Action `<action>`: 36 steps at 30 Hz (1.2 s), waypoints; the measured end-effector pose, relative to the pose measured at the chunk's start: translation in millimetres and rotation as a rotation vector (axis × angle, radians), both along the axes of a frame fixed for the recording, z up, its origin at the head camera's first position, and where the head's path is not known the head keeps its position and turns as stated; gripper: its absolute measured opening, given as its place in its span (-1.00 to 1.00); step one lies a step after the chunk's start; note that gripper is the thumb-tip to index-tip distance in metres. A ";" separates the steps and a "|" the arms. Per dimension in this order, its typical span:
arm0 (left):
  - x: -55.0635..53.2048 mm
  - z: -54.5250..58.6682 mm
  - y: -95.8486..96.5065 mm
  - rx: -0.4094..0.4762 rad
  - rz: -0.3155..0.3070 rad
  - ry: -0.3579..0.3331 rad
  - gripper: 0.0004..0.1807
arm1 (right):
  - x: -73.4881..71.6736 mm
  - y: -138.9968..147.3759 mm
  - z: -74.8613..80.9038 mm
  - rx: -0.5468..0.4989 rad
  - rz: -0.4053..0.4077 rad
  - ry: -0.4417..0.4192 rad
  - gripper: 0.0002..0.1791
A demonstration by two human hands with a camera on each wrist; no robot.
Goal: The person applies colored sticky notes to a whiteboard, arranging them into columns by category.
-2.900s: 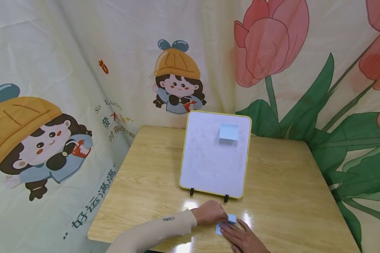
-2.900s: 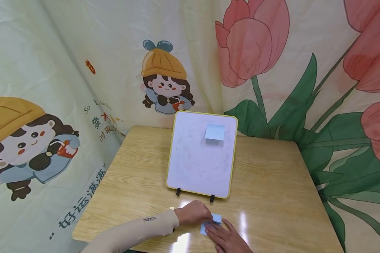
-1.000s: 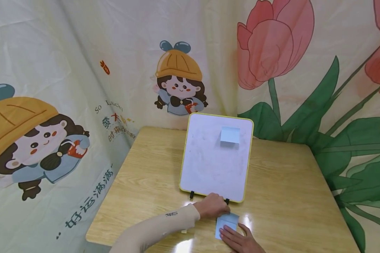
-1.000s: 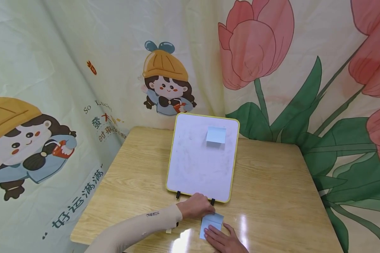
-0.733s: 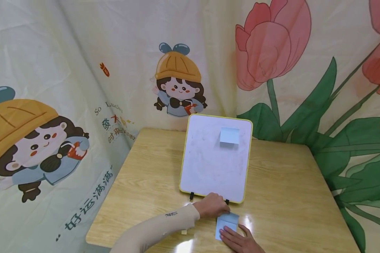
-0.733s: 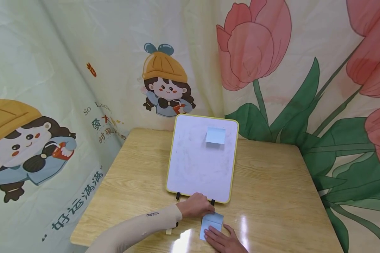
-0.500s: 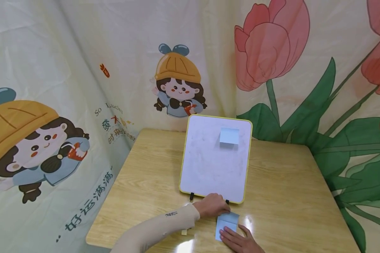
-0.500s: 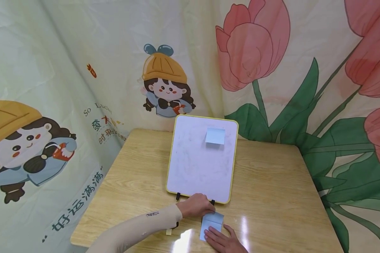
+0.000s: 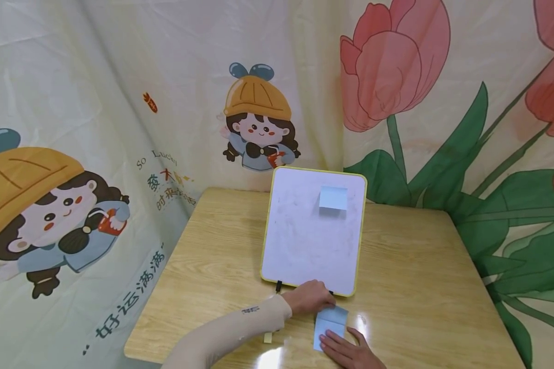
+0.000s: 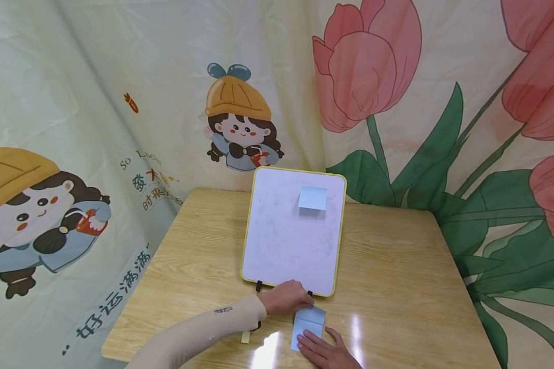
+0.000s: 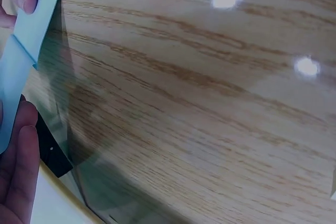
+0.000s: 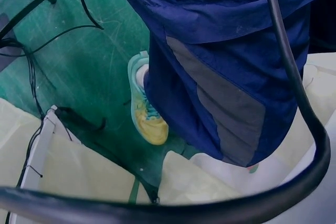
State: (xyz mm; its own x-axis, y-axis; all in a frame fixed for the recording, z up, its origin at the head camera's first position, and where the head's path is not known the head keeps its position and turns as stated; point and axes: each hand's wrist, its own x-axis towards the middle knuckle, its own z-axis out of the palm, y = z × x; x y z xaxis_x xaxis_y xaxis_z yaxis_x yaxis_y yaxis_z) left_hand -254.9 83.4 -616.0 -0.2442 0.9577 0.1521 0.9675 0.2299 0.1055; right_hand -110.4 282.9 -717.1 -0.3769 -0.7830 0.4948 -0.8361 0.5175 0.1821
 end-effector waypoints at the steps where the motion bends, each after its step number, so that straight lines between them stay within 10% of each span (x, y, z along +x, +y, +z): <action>1: -0.4 0.3 0.3 -0.001 0.002 0.009 -0.84 | -0.2 0.0 0.1 -0.003 0.001 -0.003 -0.32; 16: -15.1 34.0 2.9 0.041 0.031 0.032 -0.84 | 2.4 0.7 2.4 -0.012 -0.005 -0.022 -0.31; 28: -5.4 35.2 -3.5 0.027 0.001 0.034 -0.85 | 2.9 0.9 2.3 -0.016 -0.006 -0.026 -0.31; 36: -9.5 43.8 -15.9 0.045 0.069 0.108 -0.83 | -4.5 -6.5 41.0 -0.010 0.036 -0.209 -0.54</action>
